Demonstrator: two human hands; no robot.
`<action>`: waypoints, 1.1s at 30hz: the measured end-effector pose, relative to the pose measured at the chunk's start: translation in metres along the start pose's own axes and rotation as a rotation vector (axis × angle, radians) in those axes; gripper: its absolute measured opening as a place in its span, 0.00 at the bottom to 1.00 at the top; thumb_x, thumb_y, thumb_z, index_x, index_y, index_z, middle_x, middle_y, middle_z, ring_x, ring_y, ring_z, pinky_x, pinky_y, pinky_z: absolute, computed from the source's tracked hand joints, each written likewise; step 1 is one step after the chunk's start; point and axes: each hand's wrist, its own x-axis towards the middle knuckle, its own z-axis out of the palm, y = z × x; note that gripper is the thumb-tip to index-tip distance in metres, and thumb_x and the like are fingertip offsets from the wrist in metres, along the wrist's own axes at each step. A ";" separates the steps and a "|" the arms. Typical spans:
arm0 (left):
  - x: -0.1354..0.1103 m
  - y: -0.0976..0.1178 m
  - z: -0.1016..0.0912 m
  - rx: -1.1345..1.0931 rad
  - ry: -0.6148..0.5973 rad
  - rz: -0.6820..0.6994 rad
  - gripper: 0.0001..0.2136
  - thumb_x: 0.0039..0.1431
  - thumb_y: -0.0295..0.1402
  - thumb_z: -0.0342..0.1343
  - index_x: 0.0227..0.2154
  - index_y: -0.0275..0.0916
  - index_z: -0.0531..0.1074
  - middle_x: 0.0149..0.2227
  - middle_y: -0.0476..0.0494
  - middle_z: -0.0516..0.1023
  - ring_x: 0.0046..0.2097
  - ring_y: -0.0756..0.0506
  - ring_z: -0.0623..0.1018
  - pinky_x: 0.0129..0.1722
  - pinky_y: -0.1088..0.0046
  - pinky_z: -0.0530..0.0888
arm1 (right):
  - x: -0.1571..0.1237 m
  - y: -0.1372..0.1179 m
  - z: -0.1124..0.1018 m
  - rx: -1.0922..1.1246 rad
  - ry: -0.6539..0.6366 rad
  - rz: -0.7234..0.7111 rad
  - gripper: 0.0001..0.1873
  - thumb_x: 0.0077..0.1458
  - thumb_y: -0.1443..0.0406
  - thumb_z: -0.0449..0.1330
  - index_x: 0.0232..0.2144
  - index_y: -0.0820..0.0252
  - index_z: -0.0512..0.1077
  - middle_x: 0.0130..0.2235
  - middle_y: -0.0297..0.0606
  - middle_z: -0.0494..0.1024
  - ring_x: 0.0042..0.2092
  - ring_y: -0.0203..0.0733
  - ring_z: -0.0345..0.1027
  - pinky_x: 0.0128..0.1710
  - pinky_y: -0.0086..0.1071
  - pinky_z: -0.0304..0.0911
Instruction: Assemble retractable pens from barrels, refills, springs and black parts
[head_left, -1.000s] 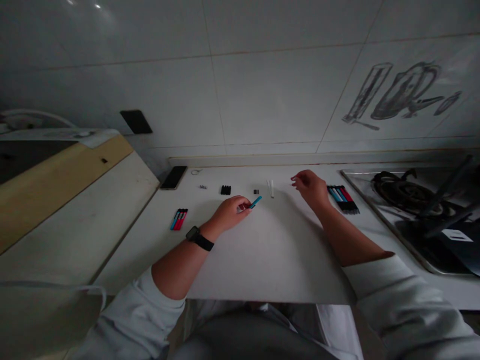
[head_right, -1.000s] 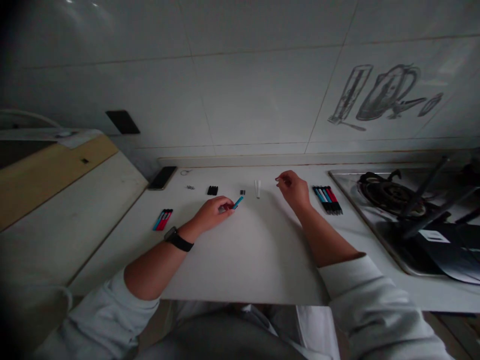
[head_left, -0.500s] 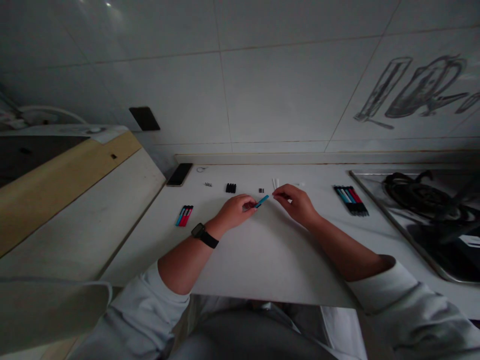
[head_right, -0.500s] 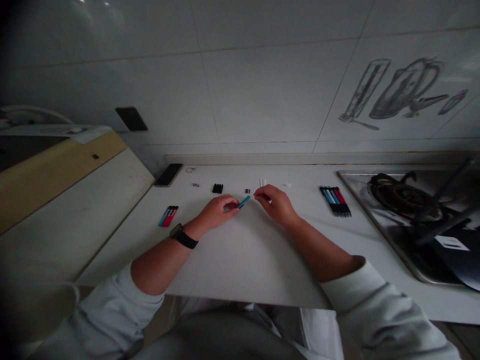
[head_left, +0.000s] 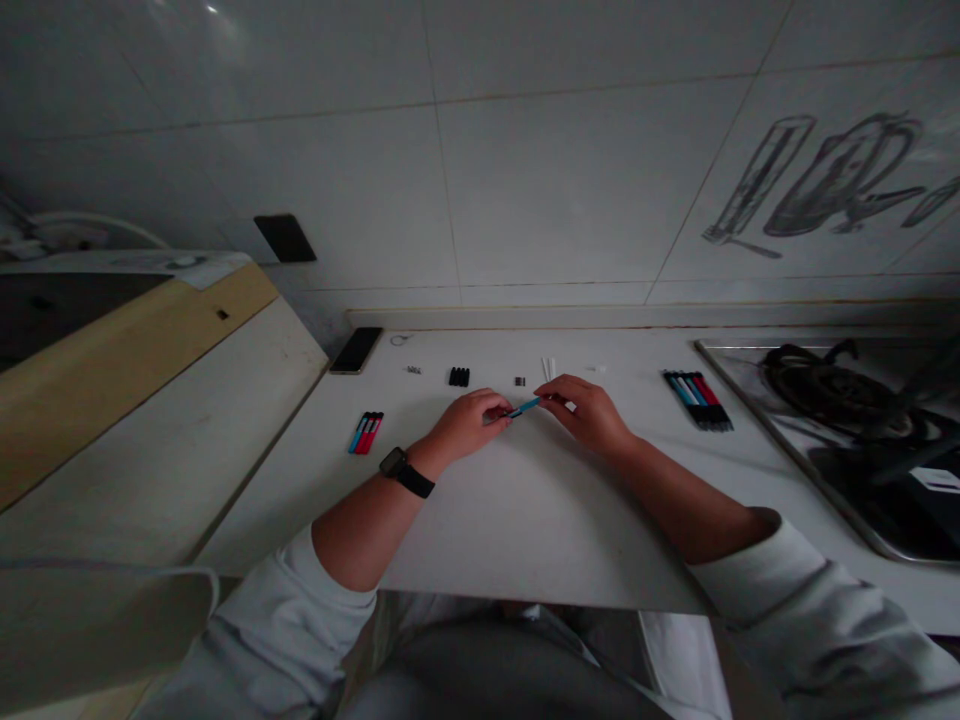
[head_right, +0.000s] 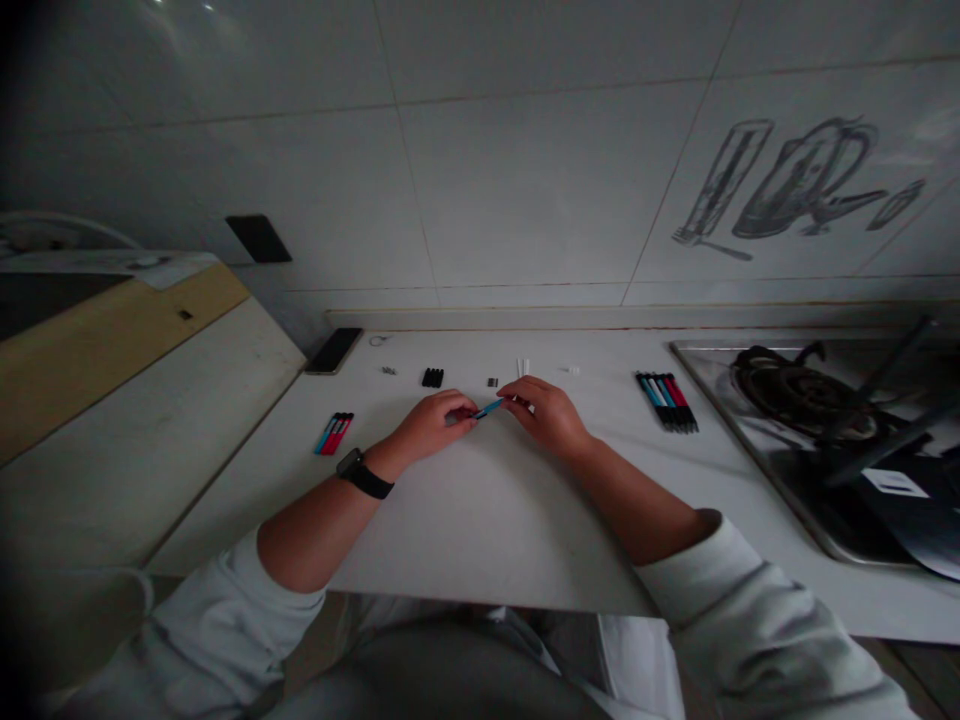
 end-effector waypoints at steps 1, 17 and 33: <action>0.000 0.000 0.000 -0.003 0.000 0.004 0.04 0.62 0.28 0.63 0.39 0.39 0.78 0.38 0.45 0.79 0.40 0.45 0.78 0.42 0.67 0.74 | 0.000 0.001 0.001 0.030 0.004 0.026 0.14 0.68 0.55 0.60 0.45 0.56 0.80 0.41 0.43 0.82 0.36 0.42 0.74 0.39 0.37 0.71; -0.003 0.008 -0.003 -0.090 0.009 0.070 0.07 0.67 0.36 0.60 0.43 0.39 0.76 0.42 0.43 0.81 0.43 0.45 0.79 0.46 0.66 0.75 | 0.004 -0.006 0.006 0.617 0.060 0.334 0.18 0.59 0.50 0.67 0.46 0.53 0.81 0.44 0.39 0.83 0.44 0.42 0.76 0.49 0.40 0.72; -0.001 -0.001 0.000 0.000 0.050 0.000 0.06 0.67 0.30 0.57 0.44 0.40 0.76 0.43 0.43 0.81 0.43 0.46 0.79 0.47 0.65 0.76 | -0.001 -0.010 -0.009 -0.209 -0.382 -0.090 0.14 0.66 0.69 0.55 0.46 0.57 0.79 0.43 0.44 0.81 0.45 0.46 0.75 0.47 0.37 0.69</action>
